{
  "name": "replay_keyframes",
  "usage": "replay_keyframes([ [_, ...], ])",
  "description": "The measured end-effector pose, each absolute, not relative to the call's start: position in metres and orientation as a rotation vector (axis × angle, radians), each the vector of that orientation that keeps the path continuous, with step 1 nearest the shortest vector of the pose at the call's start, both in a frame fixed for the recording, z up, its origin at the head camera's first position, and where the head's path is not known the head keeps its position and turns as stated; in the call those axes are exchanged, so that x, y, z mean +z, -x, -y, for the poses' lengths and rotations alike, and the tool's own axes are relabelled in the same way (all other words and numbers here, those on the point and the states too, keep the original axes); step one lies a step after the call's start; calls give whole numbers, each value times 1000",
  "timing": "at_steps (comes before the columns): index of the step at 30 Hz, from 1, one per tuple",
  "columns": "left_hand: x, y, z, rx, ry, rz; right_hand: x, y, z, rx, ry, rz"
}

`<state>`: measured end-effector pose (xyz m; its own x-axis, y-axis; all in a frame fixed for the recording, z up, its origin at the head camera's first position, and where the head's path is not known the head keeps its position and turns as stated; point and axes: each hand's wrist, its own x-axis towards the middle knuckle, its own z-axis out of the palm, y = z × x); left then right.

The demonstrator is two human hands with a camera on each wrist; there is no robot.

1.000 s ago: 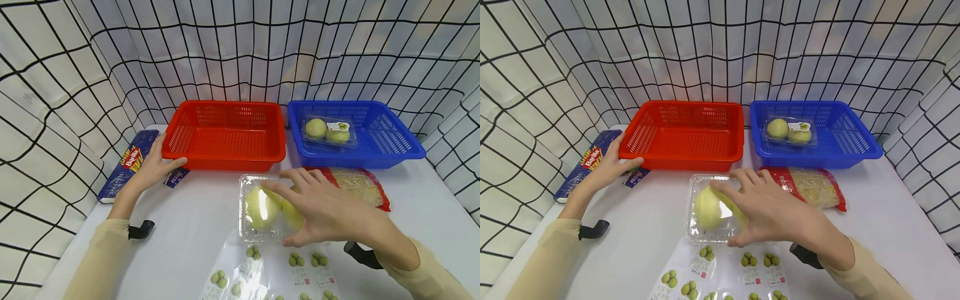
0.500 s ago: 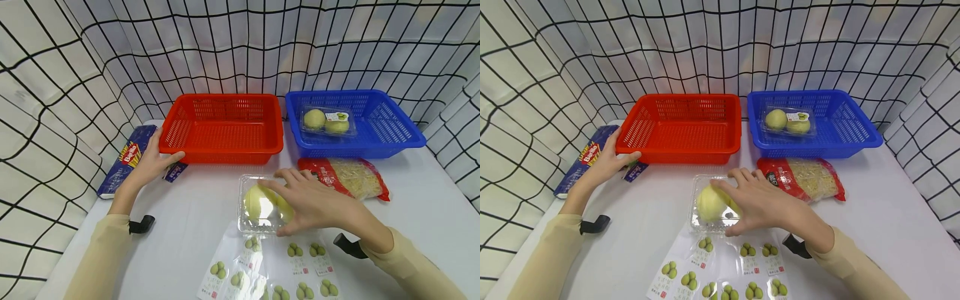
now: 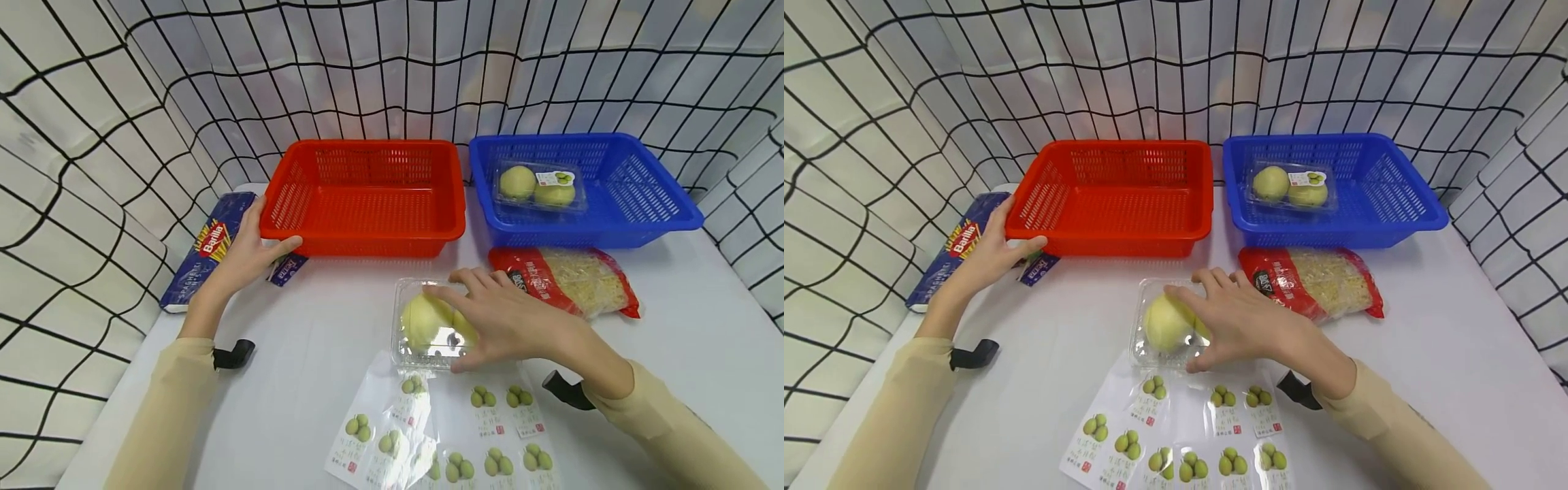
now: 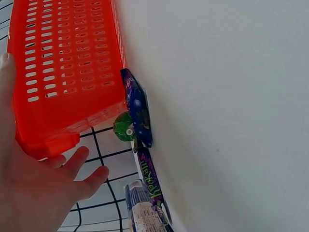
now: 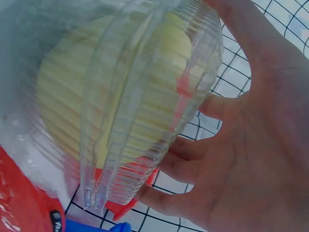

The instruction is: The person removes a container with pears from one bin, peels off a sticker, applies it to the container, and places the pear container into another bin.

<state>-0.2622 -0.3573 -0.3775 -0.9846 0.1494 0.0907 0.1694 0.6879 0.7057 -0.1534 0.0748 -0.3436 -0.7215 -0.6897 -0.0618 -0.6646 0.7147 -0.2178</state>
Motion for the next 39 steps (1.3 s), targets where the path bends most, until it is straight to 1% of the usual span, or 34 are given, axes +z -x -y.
replay_keyframes([
  [7,-363,266,353,-1130,295,2873,-345,163,-79,-286,1059,-2798],
  [10,-355,261,345,-1123,275,2891,-344,165,-81,-274,1052,-2795],
  [13,-345,249,327,-1081,300,2856,-343,168,-83,-273,1039,-2792],
  [15,-341,239,308,-1063,402,2797,-343,170,-85,-295,1027,-2789],
  [18,-341,222,273,-1093,681,2756,-345,172,-90,-343,1013,-2783],
  [21,-351,206,237,-1113,978,2837,-350,173,-95,-381,1022,-2781],
  [23,-360,199,219,-1070,1103,2925,-353,171,-99,-395,1058,-2789],
  [26,-374,196,201,-950,1206,2998,-356,164,-107,-406,1117,-2811],
  [30,-388,196,192,-835,1271,3010,-353,148,-128,-435,1147,-2848],
  [34,-392,194,194,-863,1224,3048,-356,126,-150,-481,1169,-2915],
  [37,-393,192,197,-894,1189,3072,-369,103,-162,-504,1148,-2983],
  [39,-394,191,197,-896,1190,3075,-381,87,-168,-506,1077,-3021],
])
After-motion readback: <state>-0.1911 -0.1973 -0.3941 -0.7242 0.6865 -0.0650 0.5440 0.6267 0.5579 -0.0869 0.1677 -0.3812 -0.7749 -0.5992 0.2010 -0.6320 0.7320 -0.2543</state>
